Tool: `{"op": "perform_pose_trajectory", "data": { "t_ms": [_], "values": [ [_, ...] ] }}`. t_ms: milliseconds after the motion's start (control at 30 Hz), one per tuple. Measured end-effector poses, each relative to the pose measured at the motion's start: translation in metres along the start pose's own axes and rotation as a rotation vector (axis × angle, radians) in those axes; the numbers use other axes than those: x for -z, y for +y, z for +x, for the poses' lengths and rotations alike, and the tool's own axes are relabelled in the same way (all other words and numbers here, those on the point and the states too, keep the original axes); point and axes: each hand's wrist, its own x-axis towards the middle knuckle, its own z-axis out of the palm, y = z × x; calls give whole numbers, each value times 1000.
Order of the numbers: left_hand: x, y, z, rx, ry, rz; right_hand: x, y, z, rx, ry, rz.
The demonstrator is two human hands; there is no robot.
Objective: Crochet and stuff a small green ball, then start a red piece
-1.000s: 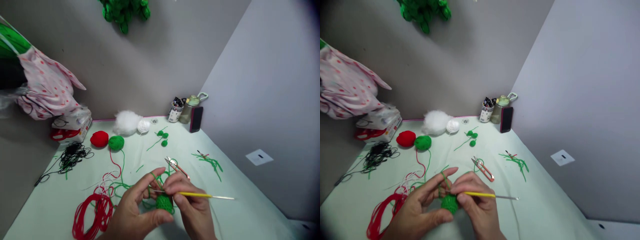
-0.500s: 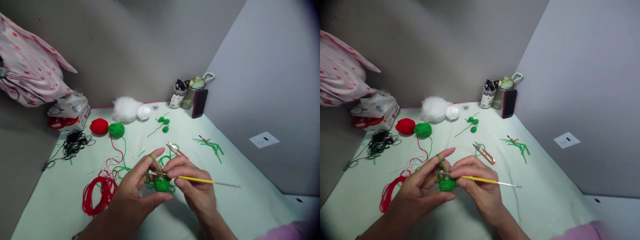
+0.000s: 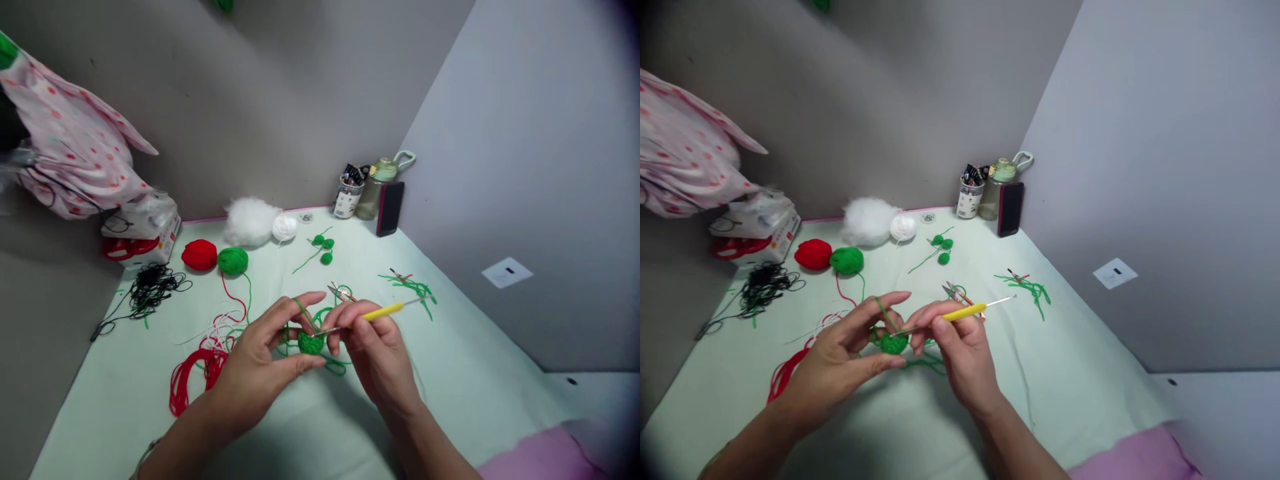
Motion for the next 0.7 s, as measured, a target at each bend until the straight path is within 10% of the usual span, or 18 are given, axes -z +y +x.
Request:
{"op": "perform_pose_trajectory", "data": {
  "t_ms": [700],
  "values": [
    [12, -14, 6, -343, -50, 421, 10, -16, -3, 221, -218, -648]
  ]
}}
